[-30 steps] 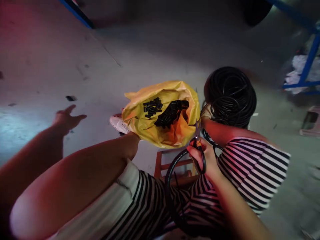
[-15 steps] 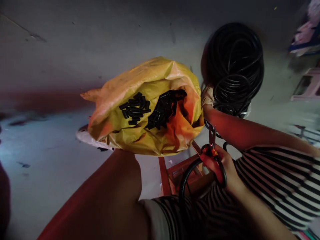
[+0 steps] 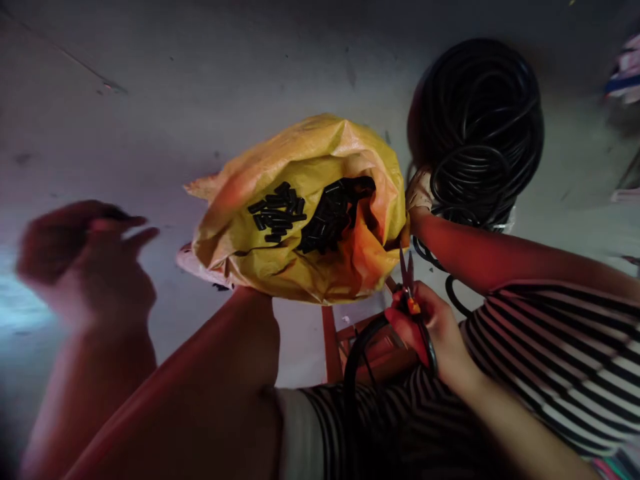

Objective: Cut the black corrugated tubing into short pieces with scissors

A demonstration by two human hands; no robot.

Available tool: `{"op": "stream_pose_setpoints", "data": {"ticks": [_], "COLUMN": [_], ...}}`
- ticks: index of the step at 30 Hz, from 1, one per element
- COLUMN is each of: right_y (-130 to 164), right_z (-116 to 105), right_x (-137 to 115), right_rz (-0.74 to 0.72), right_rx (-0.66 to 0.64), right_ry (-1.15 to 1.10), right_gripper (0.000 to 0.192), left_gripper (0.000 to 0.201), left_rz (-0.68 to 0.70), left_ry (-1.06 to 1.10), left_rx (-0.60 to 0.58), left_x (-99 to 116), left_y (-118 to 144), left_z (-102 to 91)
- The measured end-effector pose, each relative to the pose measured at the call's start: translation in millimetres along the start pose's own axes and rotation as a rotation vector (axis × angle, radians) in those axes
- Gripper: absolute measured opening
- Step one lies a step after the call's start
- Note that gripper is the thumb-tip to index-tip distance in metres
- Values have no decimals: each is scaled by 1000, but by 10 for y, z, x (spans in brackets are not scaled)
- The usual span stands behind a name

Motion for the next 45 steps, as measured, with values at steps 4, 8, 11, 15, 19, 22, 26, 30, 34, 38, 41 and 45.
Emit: {"op": "stream_pose_setpoints", "data": {"ticks": [4, 8, 11, 15, 19, 22, 26, 30, 34, 38, 41, 45], "right_y": [11, 24, 50, 72, 40, -5, -50, -85, -150, -202, -213, -203], "right_z": [4, 66, 129, 180, 191, 185, 160, 118, 98, 105, 105, 72], "right_x": [29, 46, 46, 45, 40, 31, 36, 68, 117, 143, 98, -50], "right_rz": [-114, -256, -310, -340, -399, -422, -493, -543, -588, -625, -645, -700], "right_rx": [-48, -105, -154, -196, -230, -266, -269, -255, -214, -211, -237, -165], "right_ry": [-16, -115, -180, -275, -352, -388, -425, -407, -396, -397, -388, -347], "right_gripper": [33, 33, 31, 32, 30, 31, 32, 29, 28, 30, 30, 29], "left_gripper": [20, 30, 35, 39, 30, 46, 49, 44, 42, 44, 57, 54], "left_rz": [-172, -384, -465, -510, -397, -369, -385, -371, -387, -451, -635, -650], "left_ry": [184, 148, 70, -54, -17, 130, 305, 430, 514, 390, 196, 242], "left_rx": [-660, -1152, -1208, -1242, -1208, -1086, -903, -640, -497, -368, -292, -710], "left_x": [602, 1032, 1349, 1905, 2323, 2348, 2124, 1856, 1538, 1150, 1002, 1243], "left_y": [744, 967, 930, 1038, 1409, 1756, 2141, 2401, 2472, 2330, 2295, 2571], "left_z": [81, 149, 193, 224, 176, 133, 150, 266, 521, 787, 826, 639]}}
Point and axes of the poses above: each hand's wrist, its own y-axis away from the middle knuckle, its own z-axis out of the palm, x = y × z, the point moved 1 cm from there along -y, towards the middle knuckle, and after that the axes turned 1 degree about z, right-handed, at the moved point
